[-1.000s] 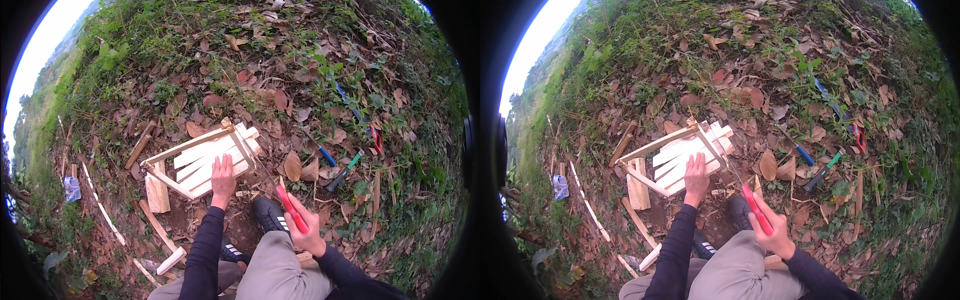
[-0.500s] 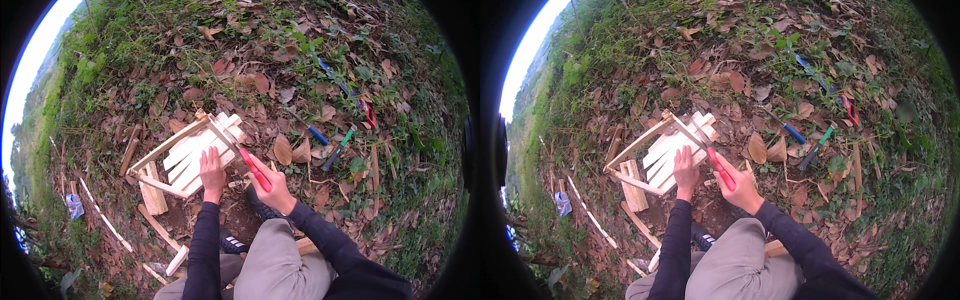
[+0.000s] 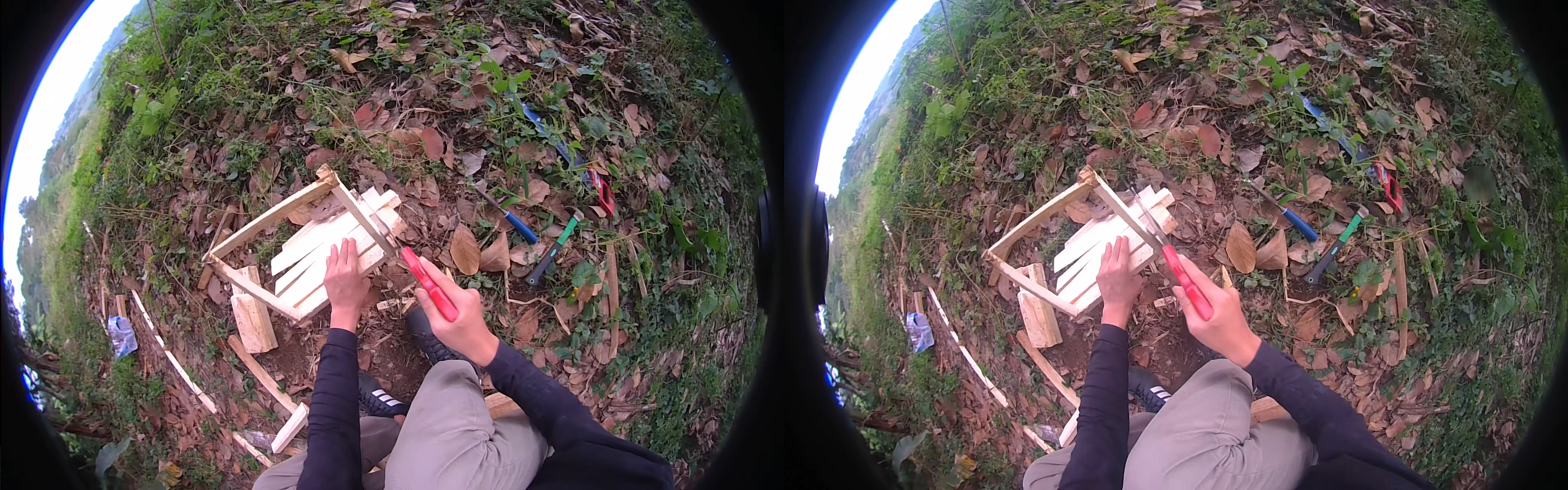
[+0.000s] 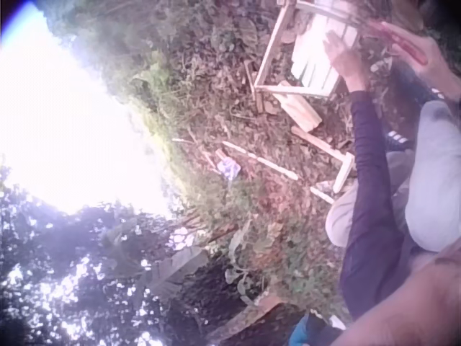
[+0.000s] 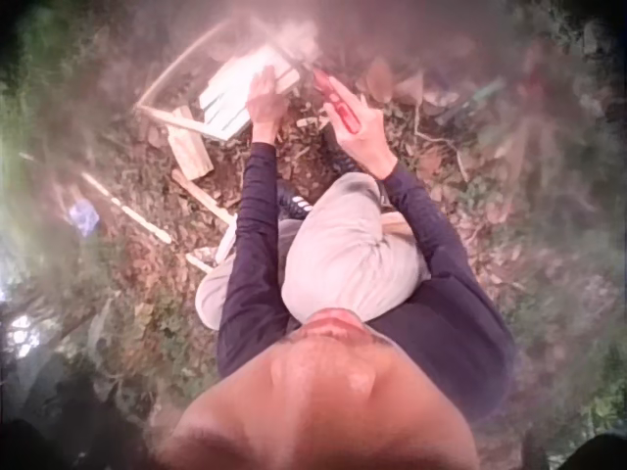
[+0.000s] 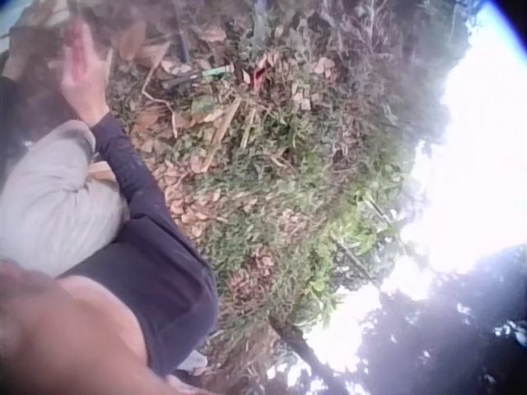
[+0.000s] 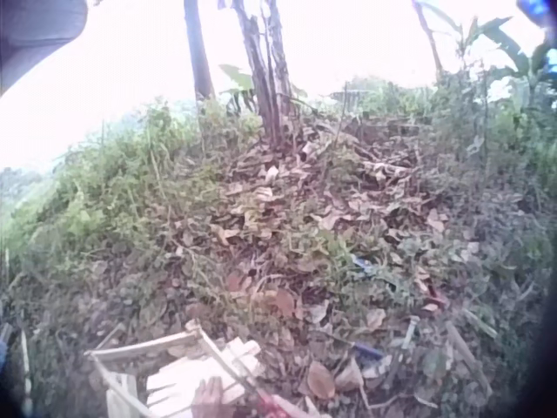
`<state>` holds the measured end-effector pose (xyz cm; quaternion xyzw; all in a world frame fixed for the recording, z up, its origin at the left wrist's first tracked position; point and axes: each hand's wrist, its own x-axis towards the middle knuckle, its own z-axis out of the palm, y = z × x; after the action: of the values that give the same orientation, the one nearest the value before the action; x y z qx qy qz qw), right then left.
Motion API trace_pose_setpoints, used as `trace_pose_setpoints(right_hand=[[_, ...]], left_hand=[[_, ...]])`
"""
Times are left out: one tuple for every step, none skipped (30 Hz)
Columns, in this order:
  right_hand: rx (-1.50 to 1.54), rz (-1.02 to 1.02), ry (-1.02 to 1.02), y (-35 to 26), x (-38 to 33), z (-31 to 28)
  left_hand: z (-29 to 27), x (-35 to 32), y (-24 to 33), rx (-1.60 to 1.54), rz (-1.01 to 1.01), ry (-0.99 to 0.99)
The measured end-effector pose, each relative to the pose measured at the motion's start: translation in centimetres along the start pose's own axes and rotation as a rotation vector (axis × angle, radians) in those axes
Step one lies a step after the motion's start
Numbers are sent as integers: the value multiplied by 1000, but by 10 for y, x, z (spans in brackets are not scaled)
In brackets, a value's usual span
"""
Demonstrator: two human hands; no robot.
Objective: The person sits on the ground and uses a red hand saw to cut a wooden frame into smaller pieces. They hold the frame with one hand and saw with the other, periodically adjusting the wood's position to complete the cuts.
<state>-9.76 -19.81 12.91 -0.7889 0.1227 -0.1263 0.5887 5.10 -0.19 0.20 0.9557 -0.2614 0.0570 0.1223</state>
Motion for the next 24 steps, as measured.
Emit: trace_pose_setpoints(right_hand=[[12, 69, -8, -1, -12, -14], [-12, -35, 39, -4, -25, -19], [0, 29, -15, -16, -37, -27], [-7, -21, 17, -22, -40, -27], [-16, 13, 24, -26, -41, -29], [-28, 43, 19, -34, -42, -28], [-32, 141, -18, -41, -35, -26], [-11, 123, 20, -38, -30, -21], [-3, 125, 31, -41, -25, -20], [5, 126, 43, -46, -22, -19], [13, 130, 51, -49, -20, -18], [16, 116, 71, -48, -19, -17], [22, 40, 99, -45, -14, -13], [23, -40, 124, -41, -7, -10], [38, 25, 76, -54, 0, -16], [47, 85, 27, -66, 9, -22], [166, 228, 9, -73, 13, -24], [178, 244, 25, -69, 13, -24], [190, 260, 41, -64, 12, -24], [201, 266, 76, -67, 13, -23], [213, 273, 110, -71, 13, -19], [226, 279, 145, -73, 13, -18], [209, 346, 106, -70, 8, -22], [198, 398, 63, -64, 5, -32]], left_hand=[[-4, -5, 2, -27, 46, -30], [-11, -8, 4, -36, 92, -50], [-17, -8, 5, -41, 137, -76], [-20, -10, 11, -15, 202, -69], [-24, -9, 21, -42, 205, -103], [-24, -8, 20, -56, 225, -98], [-24, -9, 19, -71, 246, -94], [-25, -8, 19, -63, 251, -93], [-28, -9, 17, -55, 257, -93], [-29, -8, 16, -48, 264, -92], [-28, -10, 17, -28, 252, -75], [-27, -10, 17, -10, 240, -58], [-26, -12, 18, 8, 228, -40], [-31, -10, 23, 0, 168, -50], [-34, -5, 29, 24, 150, -20], [-36, 1, 36, 47, 131, 10], [-36, 6, 42, 69, 109, 41], [-32, 12, 48, 19, 123, 63], [-28, 18, 48, -16, 119, 50], [-25, 21, 47, -44, 112, 35], [-23, 24, 45, -72, 104, 21], [-23, 25, 40, 52, 82, 14], [-23, 24, 42, 84, 83, -22], [-26, 29, 45, 125, 83, -45]])
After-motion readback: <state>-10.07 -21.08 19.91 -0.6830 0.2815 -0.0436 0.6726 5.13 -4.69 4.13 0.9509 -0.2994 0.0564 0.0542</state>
